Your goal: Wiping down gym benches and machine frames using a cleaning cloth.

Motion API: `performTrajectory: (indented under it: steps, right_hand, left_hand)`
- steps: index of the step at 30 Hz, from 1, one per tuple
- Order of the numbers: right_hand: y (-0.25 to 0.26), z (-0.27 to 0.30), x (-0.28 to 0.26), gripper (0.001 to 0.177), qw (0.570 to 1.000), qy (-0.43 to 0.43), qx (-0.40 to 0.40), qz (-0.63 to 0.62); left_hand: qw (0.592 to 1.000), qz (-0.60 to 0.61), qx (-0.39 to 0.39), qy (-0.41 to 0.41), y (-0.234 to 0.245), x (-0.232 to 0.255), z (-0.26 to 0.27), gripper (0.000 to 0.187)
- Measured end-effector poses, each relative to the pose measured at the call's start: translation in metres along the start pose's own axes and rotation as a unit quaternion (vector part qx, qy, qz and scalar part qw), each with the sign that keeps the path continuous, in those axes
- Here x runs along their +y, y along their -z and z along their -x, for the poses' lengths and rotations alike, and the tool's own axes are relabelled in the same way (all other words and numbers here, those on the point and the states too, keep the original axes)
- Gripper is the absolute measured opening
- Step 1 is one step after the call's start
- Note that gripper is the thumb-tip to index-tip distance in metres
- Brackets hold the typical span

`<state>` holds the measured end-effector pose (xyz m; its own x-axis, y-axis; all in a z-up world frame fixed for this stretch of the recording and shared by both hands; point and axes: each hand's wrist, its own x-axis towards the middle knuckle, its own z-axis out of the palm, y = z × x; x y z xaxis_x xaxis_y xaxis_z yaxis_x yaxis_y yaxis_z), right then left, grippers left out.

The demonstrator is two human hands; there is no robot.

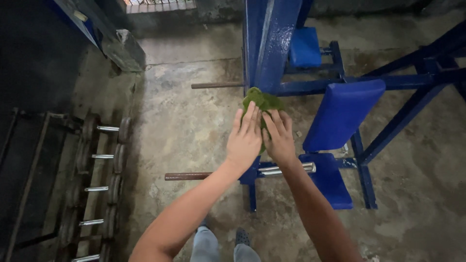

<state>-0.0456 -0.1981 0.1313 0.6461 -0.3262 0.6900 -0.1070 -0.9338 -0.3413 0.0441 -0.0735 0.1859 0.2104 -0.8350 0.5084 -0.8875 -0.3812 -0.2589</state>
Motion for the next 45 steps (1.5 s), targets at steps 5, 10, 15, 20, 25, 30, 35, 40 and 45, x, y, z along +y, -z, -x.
performTrajectory:
  steps: [5,10,15,20,25,30,35,40,45]
  right_hand:
    - [-0.005,0.003,0.004,0.054,0.999,0.022,0.03,-0.001]
    - [-0.002,-0.003,0.0,0.054,0.999,-0.029,0.037,-0.008]
    - [0.018,-0.026,-0.016,0.058,0.998,-0.067,0.015,-0.014]
    - [0.021,-0.034,-0.021,0.06,0.994,-0.106,-0.006,-0.029]
    - [0.024,-0.036,-0.015,0.061,0.994,-0.104,-0.007,-0.046]
    - [0.02,-0.034,-0.001,0.06,0.994,-0.087,-0.014,-0.069]
    - [0.027,-0.034,-0.004,0.065,0.992,-0.087,-0.021,-0.085]
    - [0.051,-0.044,-0.005,0.077,0.984,-0.123,-0.06,-0.115]
    - [0.07,-0.036,-0.016,0.091,0.994,-0.093,-0.038,-0.054]
  left_hand:
    - [1.0,-0.02,-0.006,-0.011,-0.004,-0.001,-0.002,0.047]
    - [0.997,0.036,0.065,-0.002,-0.003,-0.015,-0.009,0.041]
    - [0.993,0.092,0.067,-0.004,0.001,-0.021,-0.009,0.038]
    - [0.993,0.102,0.065,0.013,0.002,-0.023,-0.012,0.037]
    - [0.991,0.117,0.054,0.029,0.008,-0.014,-0.012,0.037]
    - [0.992,0.116,0.007,0.043,0.0,-0.002,-0.016,0.043]
    - [0.991,0.114,0.003,0.071,0.006,0.003,-0.021,0.044]
    - [0.989,0.119,0.005,0.089,0.006,0.005,-0.02,0.043]
    - [0.992,0.08,0.016,0.094,0.016,0.009,-0.016,0.056]
